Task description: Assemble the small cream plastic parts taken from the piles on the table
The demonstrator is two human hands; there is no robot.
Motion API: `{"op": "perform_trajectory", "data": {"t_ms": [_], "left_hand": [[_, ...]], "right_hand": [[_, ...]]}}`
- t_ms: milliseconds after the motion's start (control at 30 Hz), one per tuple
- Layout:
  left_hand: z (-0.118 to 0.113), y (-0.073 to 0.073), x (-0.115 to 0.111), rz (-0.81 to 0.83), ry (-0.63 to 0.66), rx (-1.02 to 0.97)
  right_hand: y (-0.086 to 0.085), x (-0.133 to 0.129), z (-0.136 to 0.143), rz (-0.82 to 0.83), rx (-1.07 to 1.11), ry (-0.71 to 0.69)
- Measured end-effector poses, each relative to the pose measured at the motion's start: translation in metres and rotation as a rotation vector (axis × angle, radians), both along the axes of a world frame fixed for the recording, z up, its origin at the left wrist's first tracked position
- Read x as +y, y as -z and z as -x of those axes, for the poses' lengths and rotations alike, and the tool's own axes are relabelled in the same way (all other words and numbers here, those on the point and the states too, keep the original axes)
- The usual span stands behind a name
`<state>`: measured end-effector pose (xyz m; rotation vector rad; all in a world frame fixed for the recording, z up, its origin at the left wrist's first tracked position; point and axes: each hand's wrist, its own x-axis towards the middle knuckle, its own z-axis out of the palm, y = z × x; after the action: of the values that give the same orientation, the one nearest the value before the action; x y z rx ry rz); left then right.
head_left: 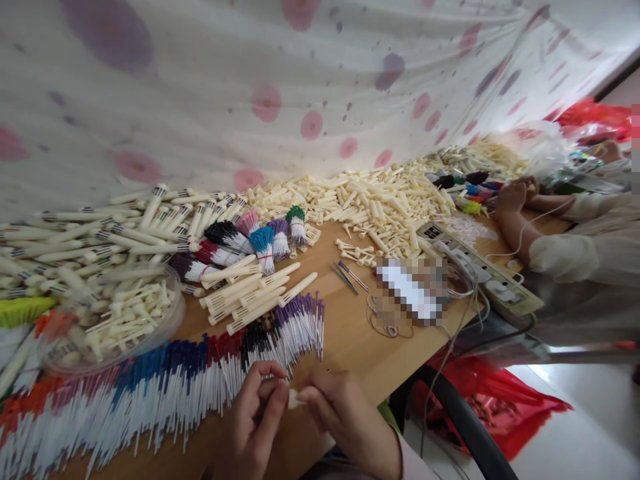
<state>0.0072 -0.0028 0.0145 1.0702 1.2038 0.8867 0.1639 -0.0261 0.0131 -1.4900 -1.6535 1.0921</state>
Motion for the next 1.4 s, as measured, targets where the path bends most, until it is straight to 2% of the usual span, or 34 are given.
{"op": "perform_trajectory", "data": {"t_ms": [167, 333, 433, 500, 600, 700, 833, 967, 1067, 1267, 1333, 1400], "left_hand": [[0.001, -0.003, -0.002, -0.012, 0.005, 0.015], [0.000, 0.003, -0.005, -0.018, -0.013, -0.028], [0.002, 0.008, 0.002, 0.006, -0.109, -0.119], [0.004, 0.008, 0.009, 0.084, -0.175, -0.258], [0.006, 0.001, 0.017, 0.297, -0.206, -0.476], [0.006, -0.006, 0.017, 0.394, -0.198, -0.538], [0.004, -0.003, 0.012, 0.308, -0.191, -0.491], [0.008, 0.008, 0.010, 0.110, -0.188, -0.245], [0.011, 0.013, 0.009, 0.045, -0.176, -0.132], [0.012, 0.009, 0.007, -0.045, -0.215, -0.048], [0.012, 0.006, 0.007, -0.096, -0.212, -0.011], [0.012, 0.005, 0.007, -0.126, -0.208, 0.014]], "right_hand": [[-0.005, -0.001, 0.000, -0.060, -0.068, -0.078], [0.004, -0.001, 0.003, 0.142, 0.211, -0.039], [0.011, 0.001, 0.004, 0.137, 0.372, 0.022], [0.013, 0.001, 0.006, 0.108, 0.489, 0.080], [0.014, 0.001, 0.009, 0.113, 0.608, 0.099], [0.014, 0.001, 0.012, 0.108, 0.640, 0.064], [0.015, 0.001, 0.016, 0.095, 0.615, 0.050], [0.016, 0.003, 0.020, 0.090, 0.585, 0.068], [0.016, 0.004, 0.020, 0.031, 0.494, 0.081], [0.010, 0.005, 0.019, -0.072, 0.285, 0.088], [0.008, 0.004, 0.019, -0.040, 0.315, 0.072], [0.007, 0.003, 0.020, 0.060, 0.420, 0.029]]}}
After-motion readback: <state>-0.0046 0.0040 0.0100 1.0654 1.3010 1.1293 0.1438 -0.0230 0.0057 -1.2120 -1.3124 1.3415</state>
